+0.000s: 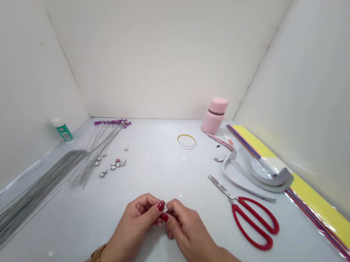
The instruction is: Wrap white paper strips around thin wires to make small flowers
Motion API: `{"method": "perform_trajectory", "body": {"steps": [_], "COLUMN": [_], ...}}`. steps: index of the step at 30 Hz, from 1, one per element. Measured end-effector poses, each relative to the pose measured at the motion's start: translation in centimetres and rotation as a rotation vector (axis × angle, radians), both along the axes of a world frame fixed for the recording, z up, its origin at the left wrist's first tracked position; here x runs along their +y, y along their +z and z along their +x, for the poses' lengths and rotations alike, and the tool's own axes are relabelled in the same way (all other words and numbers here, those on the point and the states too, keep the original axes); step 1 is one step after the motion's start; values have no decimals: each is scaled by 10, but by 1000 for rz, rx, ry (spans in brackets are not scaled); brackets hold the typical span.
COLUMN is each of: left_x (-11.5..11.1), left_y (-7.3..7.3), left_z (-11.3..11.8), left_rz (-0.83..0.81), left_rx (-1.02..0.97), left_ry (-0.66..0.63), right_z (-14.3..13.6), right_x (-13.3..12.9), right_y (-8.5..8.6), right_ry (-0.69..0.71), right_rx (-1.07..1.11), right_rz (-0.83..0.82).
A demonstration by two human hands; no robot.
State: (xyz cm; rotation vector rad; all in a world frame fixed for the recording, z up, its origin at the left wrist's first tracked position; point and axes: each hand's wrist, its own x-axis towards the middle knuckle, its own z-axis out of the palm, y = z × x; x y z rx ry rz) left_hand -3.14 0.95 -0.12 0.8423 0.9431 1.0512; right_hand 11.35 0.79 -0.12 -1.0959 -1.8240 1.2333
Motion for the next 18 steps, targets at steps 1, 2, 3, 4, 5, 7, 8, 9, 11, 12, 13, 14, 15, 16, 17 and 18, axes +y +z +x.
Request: {"method": "perform_trajectory", "body": {"steps": [1, 2, 3, 4, 5, 7, 8, 9, 11, 12, 13, 14, 15, 16, 17, 18], "left_x": [0, -1, -1, -1, -2, -3, -3, -3, -4, -4, -4, -4, -4, -4, -4, -4], "left_y": [1, 2, 3, 4, 5, 5, 4, 3, 1, 1, 0, 0, 0, 0, 0, 0], "left_z": [0, 1, 1, 2, 2, 3, 3, 3, 4, 4, 5, 6, 6, 7, 7, 7], "left_rz": [-1, -4, -4, -2, 0, 8, 7, 3, -12, -25, -38, -51, -61, -66, -65, -55], "left_rx": [13, 24, 34, 43, 52, 68, 73, 72, 58, 48, 37, 27, 19, 17, 19, 27], "left_ry": [5, 11, 16, 19, 22, 33, 39, 45, 63, 72, 77, 81, 80, 77, 69, 57], "right_z": [0, 1, 1, 1, 1, 2, 2, 2, 3, 3, 4, 4, 4, 4, 4, 4], "right_x": [-1, -1, -1, -1, -1, -1, 0, 0, 1, 2, 2, 3, 3, 3, 4, 4], "right_y": [1, 2, 3, 3, 4, 5, 5, 4, 3, 2, 1, 0, -1, -2, -3, -3], "right_ry": [-21, -36, -45, -51, -54, -44, -33, -19, -2, 0, -1, -6, -14, -23, -32, -44], "right_rx": [-70, -123, -162, -190, -214, -248, -254, -256, -256, -260, -268, -278, -284, -280, -270, -256], "right_rz": [67, 110, 138, 154, 163, 180, 189, 198, 222, 236, 248, 257, 262, 259, 250, 239]}}
